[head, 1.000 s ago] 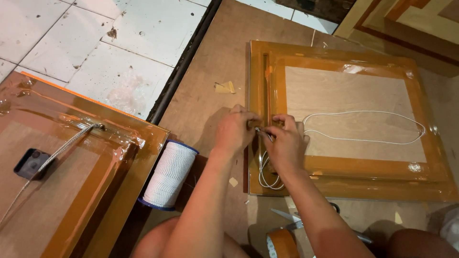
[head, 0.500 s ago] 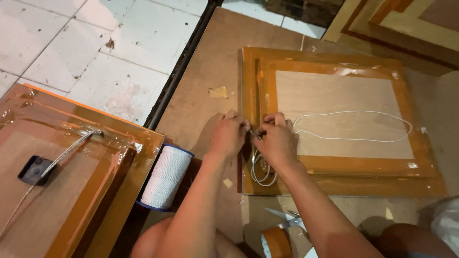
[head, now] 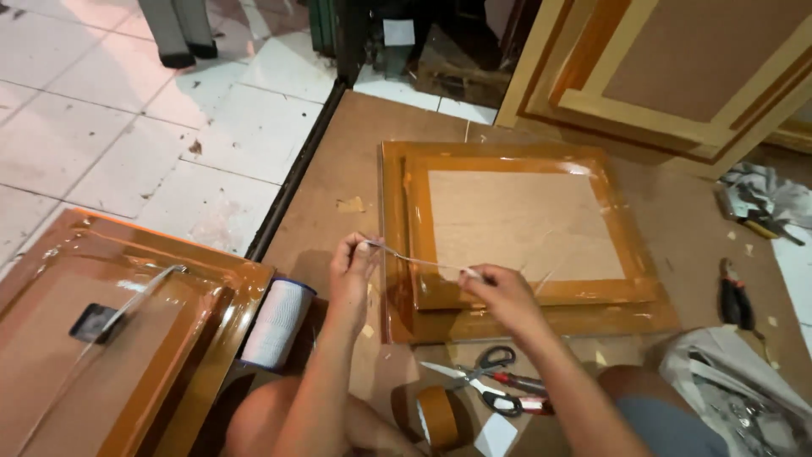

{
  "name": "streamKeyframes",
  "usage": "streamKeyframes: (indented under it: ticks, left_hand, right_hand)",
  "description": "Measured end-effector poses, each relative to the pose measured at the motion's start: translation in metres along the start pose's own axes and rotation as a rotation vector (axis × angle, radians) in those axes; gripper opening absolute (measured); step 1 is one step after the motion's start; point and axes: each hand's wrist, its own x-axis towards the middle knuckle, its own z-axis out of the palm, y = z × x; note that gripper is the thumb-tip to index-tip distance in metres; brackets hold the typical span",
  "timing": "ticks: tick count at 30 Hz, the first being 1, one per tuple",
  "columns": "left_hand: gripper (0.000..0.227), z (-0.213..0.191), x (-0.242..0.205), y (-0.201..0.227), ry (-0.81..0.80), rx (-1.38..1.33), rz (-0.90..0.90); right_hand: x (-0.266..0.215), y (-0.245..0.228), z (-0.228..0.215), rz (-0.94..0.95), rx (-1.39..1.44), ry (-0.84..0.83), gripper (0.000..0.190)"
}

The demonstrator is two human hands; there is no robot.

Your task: Tying a hanging string to the back of a picture frame using scissors and manual dexterity.

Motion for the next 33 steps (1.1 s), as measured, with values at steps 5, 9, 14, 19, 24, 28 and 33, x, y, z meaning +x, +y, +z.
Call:
streamKeyframes:
  ticks: [5,9,14,19,24,28,33]
  left_hand:
    - [0.003,0.043,-0.052,0.051,0.018,-0.16,0.196]
    - [0.007,0.072,-0.068,0.07,-0.007,-0.119,0.28]
    - [0.005,0.102,-0.097,0.109,-0.126,-0.024,0.368]
    - [0.007,0.105,-0.134,0.146,-0.134,0.147,0.34]
    - [0.007,0.1,-0.162,0.137,-0.116,0.185,0.272]
    - [0.008,0.113,-0.178,0.148,-0.134,0.155,0.229]
    - [0.02,0.122,-0.182,0.145,-0.142,0.118,0.217]
  right_hand:
    - [-0.046,-0.021,-0.055,-0.007,0.345,0.055,0.033]
    - [-0.049,-0.013,-0.079,-0.019,0.533,-0.012,0.032]
    - [-0.086,-0.035,-0.096,-0.072,0.529,-0.013,0.029]
    - [-0.132,-0.062,-0.098,-0.074,0.48,-0.015,0.033]
    - [-0.147,-0.05,-0.103,-0.075,0.406,-0.075,0.038]
    - [-0.159,-0.067,-0.113,-0.141,0.259,-0.057,0.035]
    - [-0.132,-0.043,-0.123,-0.139,-0.379,0.186,0.03]
